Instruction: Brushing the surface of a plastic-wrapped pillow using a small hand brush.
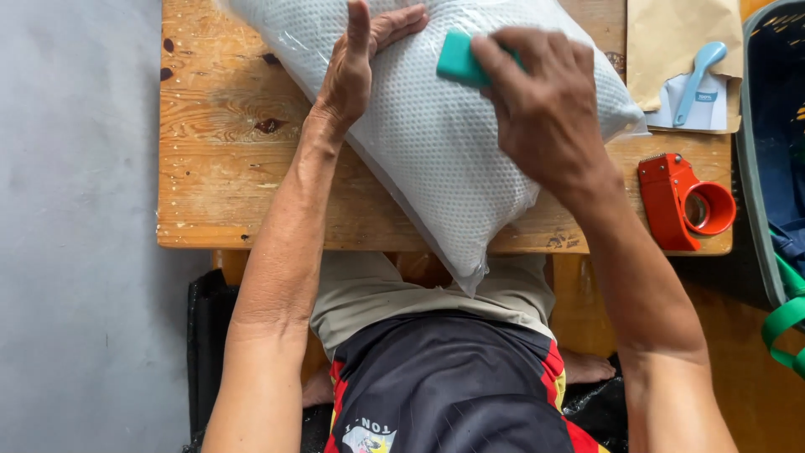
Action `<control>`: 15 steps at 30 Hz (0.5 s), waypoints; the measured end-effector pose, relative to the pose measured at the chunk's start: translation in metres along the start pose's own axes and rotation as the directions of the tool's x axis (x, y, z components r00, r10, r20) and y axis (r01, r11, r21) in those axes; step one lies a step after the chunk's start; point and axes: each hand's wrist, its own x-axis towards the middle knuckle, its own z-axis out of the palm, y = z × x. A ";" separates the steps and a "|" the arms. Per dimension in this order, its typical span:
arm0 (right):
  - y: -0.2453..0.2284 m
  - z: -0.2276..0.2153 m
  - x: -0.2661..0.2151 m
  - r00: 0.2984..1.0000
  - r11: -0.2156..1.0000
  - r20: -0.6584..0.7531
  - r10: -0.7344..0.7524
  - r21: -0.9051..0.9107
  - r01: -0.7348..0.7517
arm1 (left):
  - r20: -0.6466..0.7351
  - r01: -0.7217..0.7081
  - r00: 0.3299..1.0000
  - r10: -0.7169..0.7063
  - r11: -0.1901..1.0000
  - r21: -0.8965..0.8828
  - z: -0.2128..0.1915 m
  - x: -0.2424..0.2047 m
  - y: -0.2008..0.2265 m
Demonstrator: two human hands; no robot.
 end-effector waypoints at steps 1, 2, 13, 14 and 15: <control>0.004 0.015 0.002 1.000 1.000 -0.007 0.005 0.001 -0.005 | 0.005 -0.002 1.000 0.001 1.000 0.007 0.001 -0.002 0.004; 0.009 0.031 0.003 1.000 1.000 0.000 0.014 -0.006 -0.014 | 0.004 0.023 1.000 -0.023 1.000 0.003 0.001 -0.003 0.007; -0.117 0.010 -0.139 0.948 0.941 0.160 -0.276 0.248 0.232 | -0.064 -0.179 0.976 0.206 0.940 0.290 0.005 -0.014 -0.019; -0.108 0.000 -0.139 0.920 0.880 0.252 -0.301 0.445 0.166 | -0.034 -0.237 0.960 0.278 0.871 0.430 0.007 -0.013 -0.023; -0.099 -0.011 -0.138 0.879 0.784 0.331 -0.342 0.616 0.073 | 0.007 -0.289 0.939 0.343 0.778 0.557 0.009 -0.012 -0.026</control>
